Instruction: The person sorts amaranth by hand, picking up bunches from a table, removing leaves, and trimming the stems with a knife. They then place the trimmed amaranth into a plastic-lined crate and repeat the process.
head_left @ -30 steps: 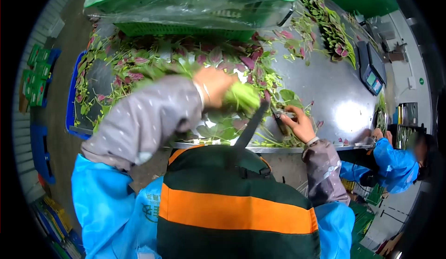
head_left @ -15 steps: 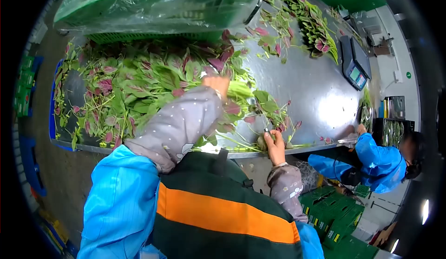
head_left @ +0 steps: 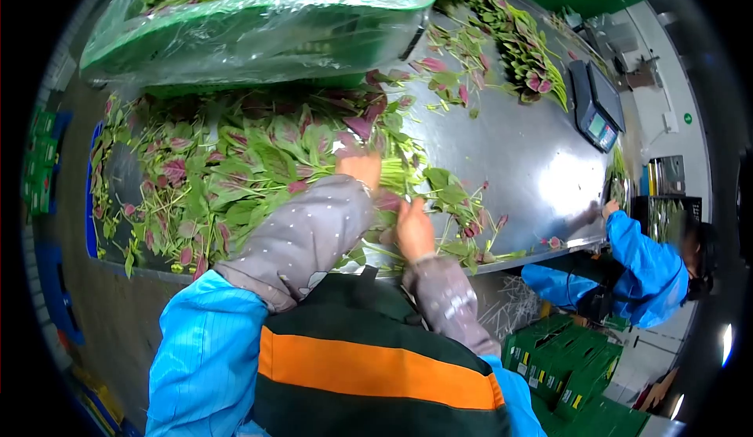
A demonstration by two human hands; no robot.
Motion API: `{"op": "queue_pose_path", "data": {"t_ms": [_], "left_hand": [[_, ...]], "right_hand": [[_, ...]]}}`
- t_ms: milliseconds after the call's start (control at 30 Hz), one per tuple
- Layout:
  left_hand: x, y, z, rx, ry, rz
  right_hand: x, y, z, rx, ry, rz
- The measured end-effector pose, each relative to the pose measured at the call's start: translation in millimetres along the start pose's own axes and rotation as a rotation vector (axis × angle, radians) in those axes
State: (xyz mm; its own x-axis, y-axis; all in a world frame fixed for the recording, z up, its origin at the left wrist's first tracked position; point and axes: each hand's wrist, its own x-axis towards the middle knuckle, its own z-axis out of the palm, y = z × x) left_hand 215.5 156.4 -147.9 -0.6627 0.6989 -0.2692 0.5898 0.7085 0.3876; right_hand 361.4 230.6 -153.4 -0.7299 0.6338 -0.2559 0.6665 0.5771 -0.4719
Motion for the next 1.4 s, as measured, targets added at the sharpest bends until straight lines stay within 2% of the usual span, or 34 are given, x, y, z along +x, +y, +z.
{"op": "queue_pose_path", "data": {"t_ms": [67,167,200,233,333,400,433,467,500,533,567,600,633,667,733,767,800,867,933,1000,1067,1100,1133,1200,1267,1300,1333,1400], "left_hand": [[3,0,9,0.047,-0.008,-0.008],[6,-5,4,0.061,0.008,-0.001],[11,-9,5,0.056,-0.013,-0.029],[19,-13,5,0.046,-0.029,-0.057],[24,-11,-32,-0.003,-0.096,-0.161],[28,-10,-57,-0.080,-0.103,-0.256],[27,-9,-72,-0.105,-0.179,-0.228],[28,-5,-91,0.073,-0.411,0.061],[24,-1,-104,0.025,-0.522,0.130],[20,1,-110,-0.026,-0.634,0.200],[18,-4,-105,-0.244,-0.729,0.264],[16,-9,-99,-0.275,-0.692,0.579],[4,-7,-99,-0.399,-0.672,0.611],[-7,-6,-105,-0.518,-0.642,0.646],[-26,-1,-138,-0.766,-0.627,0.414],[-42,4,-163,-0.892,-0.493,0.247],[-56,8,-189,-0.931,-0.397,0.229],[-83,21,-226,-1.153,-0.284,0.504],[-86,27,-239,-1.059,-0.180,0.736],[-79,37,-244,-0.688,0.232,1.000],[-73,56,-231,-0.908,0.332,0.905],[-81,67,-230,-0.869,0.356,0.849],[-86,76,-225,-0.872,0.379,0.828],[-94,85,-221,-0.831,0.401,0.858],[-112,88,-223,-1.116,0.424,0.763],[-118,88,-225,-1.340,0.245,0.674],[-111,83,-214,-1.402,0.252,0.659],[-106,84,-200,-1.352,0.416,0.737]], "right_hand": [[25,-11,10,-0.049,0.017,0.017],[10,9,15,0.072,-0.033,-0.019],[-7,17,12,0.077,-0.099,0.039],[-29,33,15,0.071,0.044,-0.162],[-60,36,-11,0.006,-0.043,-0.107],[-61,36,-26,0.114,0.098,-0.208],[-59,28,-35,0.196,0.203,-0.244],[-55,16,-44,0.280,0.307,-0.274],[-51,-4,-57,0.324,0.403,-0.314],[-44,-18,-63,0.367,0.379,-0.306],[-34,-32,-69,0.407,0.358,-0.306],[-31,-39,-70,0.444,0.335,-0.309],[-25,-36,-59,0.341,0.266,-0.235],[-23,-16,-32,0.227,0.195,-0.277],[-46,14,-12,0.176,0.078,-0.349],[-51,23,-14,0.182,0.035,-0.281],[-55,31,-21,0.188,-0.014,-0.206],[-36,38,-57,0.049,0.024,-0.456],[-15,25,-95,0.319,0.161,-0.518],[-15,-31,-149,0.557,0.204,-0.638],[-19,-85,-167,0.742,0.236,-0.823],[-31,-118,-171,0.887,0.098,-0.794],[-25,-118,-150,0.619,0.159,-0.739],[-13,-112,-111,0.513,0.188,-0.701],[-25,-115,-114,0.693,0.146,-0.672],[-37,-124,-127,0.736,0.162,-0.730],[-42,-126,-125,0.820,0.223,-0.761],[-33,-121,-106,0.860,0.270,-0.749]]}}
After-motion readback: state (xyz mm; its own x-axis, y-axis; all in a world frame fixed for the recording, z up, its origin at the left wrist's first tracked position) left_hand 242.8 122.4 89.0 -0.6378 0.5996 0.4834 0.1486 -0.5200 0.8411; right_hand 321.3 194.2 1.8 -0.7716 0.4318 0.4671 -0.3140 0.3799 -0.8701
